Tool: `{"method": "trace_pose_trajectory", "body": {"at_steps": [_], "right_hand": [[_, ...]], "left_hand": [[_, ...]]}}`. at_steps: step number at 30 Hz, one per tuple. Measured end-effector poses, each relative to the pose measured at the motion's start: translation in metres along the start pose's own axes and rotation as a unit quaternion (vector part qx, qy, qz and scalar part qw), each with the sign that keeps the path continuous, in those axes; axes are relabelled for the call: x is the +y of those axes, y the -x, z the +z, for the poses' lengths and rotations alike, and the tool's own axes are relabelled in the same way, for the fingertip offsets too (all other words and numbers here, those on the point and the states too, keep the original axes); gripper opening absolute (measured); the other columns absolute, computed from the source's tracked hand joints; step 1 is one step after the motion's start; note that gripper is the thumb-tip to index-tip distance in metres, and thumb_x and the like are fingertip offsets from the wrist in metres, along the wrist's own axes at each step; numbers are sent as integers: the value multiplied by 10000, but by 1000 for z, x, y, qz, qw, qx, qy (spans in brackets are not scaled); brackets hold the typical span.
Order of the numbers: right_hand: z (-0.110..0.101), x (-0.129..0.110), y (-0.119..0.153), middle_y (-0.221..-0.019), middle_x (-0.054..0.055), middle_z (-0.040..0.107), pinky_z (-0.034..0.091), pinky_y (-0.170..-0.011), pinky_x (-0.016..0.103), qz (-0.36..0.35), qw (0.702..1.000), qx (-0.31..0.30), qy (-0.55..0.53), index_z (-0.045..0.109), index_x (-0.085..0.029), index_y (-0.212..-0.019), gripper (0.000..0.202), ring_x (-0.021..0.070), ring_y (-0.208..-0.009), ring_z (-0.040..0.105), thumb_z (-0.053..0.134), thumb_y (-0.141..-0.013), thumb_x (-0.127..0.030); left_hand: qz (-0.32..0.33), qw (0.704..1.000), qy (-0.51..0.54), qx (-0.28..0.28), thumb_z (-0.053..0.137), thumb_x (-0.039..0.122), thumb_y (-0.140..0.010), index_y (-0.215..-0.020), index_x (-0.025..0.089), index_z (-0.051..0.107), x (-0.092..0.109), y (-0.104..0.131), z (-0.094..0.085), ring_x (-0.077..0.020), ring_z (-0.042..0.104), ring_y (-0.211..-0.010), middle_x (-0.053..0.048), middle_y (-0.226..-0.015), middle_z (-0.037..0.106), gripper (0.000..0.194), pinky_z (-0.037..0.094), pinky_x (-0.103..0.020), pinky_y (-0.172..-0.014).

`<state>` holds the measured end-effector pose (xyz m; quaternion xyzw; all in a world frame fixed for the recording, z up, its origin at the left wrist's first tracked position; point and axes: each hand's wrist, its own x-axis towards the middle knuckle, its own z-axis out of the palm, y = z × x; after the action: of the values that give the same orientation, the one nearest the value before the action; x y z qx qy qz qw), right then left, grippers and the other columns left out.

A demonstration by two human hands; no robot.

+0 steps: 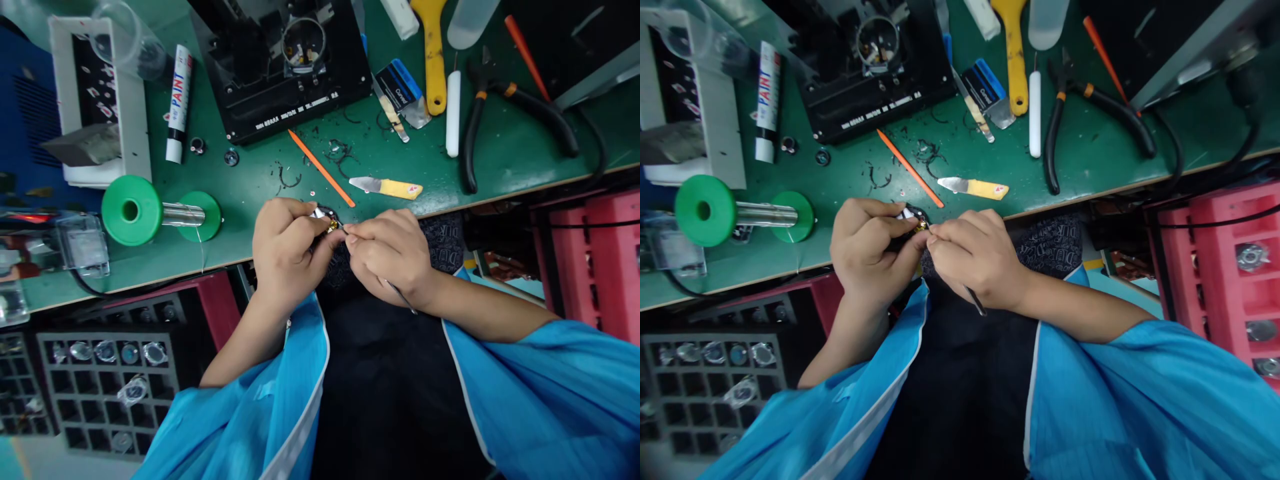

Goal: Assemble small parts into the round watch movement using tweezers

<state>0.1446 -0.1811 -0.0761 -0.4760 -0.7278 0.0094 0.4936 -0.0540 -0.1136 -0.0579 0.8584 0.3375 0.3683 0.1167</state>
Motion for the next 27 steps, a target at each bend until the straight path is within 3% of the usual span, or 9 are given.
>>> {"method": "trace_pose_trajectory", "body": {"at_steps": [7, 15, 22, 27], "right_hand": [[4, 0, 4, -1084, 22, 888, 503, -792, 406, -25, 999, -4, 33, 752, -204, -952, 176, 169, -870, 746, 714, -1067, -76], [8, 4, 11, -1116, 15, 890, 503, -803, 400, -39, 998, 6, 54, 766, -216, -944, 191, 164, -891, 746, 720, -1072, -82], [0, 4, 9, -1169, 42, 883, 537, -850, 407, -3, 1000, -16, -5, 743, -209, -1131, 117, 202, -971, 775, 727, -1074, -108], [-6, 3, 3, -1126, 32, 882, 548, -859, 397, 11, 1000, -24, -10, 712, -235, -1074, 109, 205, -960, 771, 712, -1071, -126]], "left_hand": [[0, 1000, 20, 8, 925, 208, -926, -1045, 243, 762, 0, -1, 1, -259, 758, -999, -48, -1031, 782, 205, 552, -423, -832], [2, 1000, -11, -4, 897, 267, -969, -1032, 259, 747, 0, 0, 0, -259, 767, -999, -43, -1033, 787, 163, 582, -438, -843], [-8, 1000, 1, -2, 908, 266, -970, -1025, 264, 746, 1, -1, 0, -264, 772, -1010, -40, -1020, 795, 170, 595, -441, -847], [-5, 1000, 9, -1, 925, 273, -956, -1058, 263, 740, 0, 0, 0, -259, 770, -1000, -45, -1054, 809, 211, 592, -436, -854]]}}
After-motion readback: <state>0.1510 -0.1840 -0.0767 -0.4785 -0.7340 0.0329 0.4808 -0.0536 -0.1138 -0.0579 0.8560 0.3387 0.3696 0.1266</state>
